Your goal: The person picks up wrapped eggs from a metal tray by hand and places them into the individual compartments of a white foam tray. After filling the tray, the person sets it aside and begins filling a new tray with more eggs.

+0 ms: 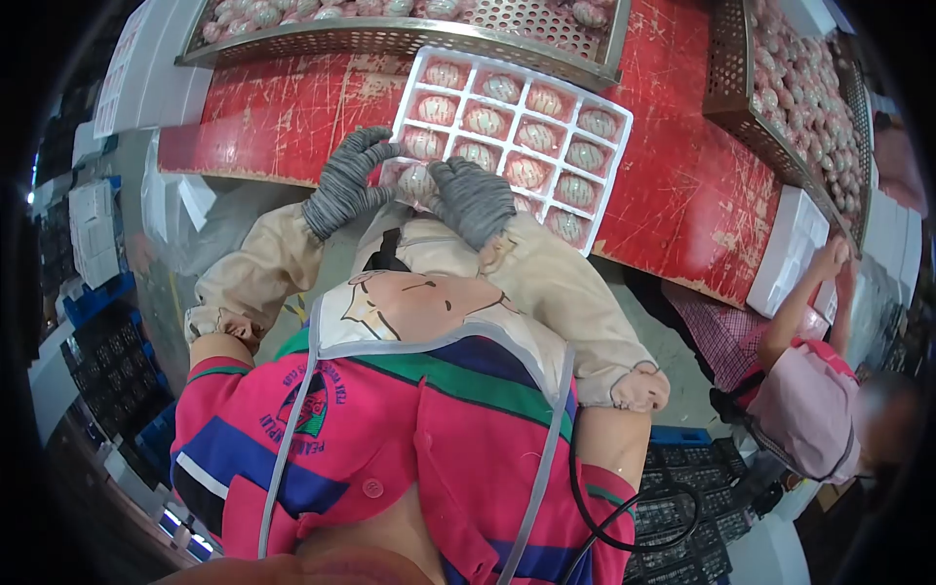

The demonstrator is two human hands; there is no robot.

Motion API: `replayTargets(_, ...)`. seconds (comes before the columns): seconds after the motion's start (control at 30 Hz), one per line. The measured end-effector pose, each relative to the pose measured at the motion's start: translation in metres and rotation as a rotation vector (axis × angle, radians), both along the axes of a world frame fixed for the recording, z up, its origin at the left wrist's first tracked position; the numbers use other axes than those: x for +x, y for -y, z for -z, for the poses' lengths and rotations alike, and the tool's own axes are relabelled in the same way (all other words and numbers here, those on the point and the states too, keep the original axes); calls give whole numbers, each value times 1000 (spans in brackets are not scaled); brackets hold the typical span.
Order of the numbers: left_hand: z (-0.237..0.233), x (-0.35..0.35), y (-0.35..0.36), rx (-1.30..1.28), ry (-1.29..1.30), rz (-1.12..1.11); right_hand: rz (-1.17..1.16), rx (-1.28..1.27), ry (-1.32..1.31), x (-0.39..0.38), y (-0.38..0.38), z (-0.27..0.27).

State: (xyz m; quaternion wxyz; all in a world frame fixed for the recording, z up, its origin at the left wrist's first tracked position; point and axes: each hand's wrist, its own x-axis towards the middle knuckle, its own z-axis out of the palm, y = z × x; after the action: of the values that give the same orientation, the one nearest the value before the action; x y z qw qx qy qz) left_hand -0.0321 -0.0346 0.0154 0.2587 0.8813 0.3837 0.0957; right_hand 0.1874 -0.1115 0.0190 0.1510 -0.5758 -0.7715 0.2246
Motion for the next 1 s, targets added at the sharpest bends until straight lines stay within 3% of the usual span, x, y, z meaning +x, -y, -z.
replayTargets(0.07, 14, -7, 2, 44, -68, -16, -57, -18, 4, -9, -5, 21)
replayTargets(0.13, 22, -7, 6, -117, -61, -57, -93, -58, 112, -15, -7, 30)
replayTargets(0.37, 31, 0, 13, 29, -254, -120, -174, -219, 127, -28, -19, 32)
replayTargets(0.47, 27, 4, 12, -62, -182, -69, -186, -373, 84, -32, -25, 32)
replayTargets(0.5, 20, 6, 11, -77, -189, -61, -150, -459, 7, -33, -26, 31)
replayTargets(0.57, 11, 6, 16, -115, -112, -93, 300, -858, -679, -38, -22, 45)
replayTargets(0.6, 9, 10, 14, -159, -27, -123, 401, -930, -772, -37, -23, 46)
replayTargets(0.67, 25, 9, 12, -216, 6, -153, -351, -509, 277, -35, -48, 5)
replayTargets(0.73, 30, 9, 6, -170, -146, -107, -378, -507, 224, -37, -53, 25)
replayTargets(0.8, 33, 7, 1, -154, -172, -80, -434, -543, 330, -38, -60, 28)
replayTargets(0.87, 30, 8, 4, -142, -216, -52, -400, -486, 260, -38, -55, 51)
replayTargets(0.93, 25, 12, 6, -316, -58, -154, -352, -542, 201, -28, -53, 28)
replayTargets(1.0, 22, 13, 11, -292, -16, -163, -270, -515, 77, -10, -49, 3)
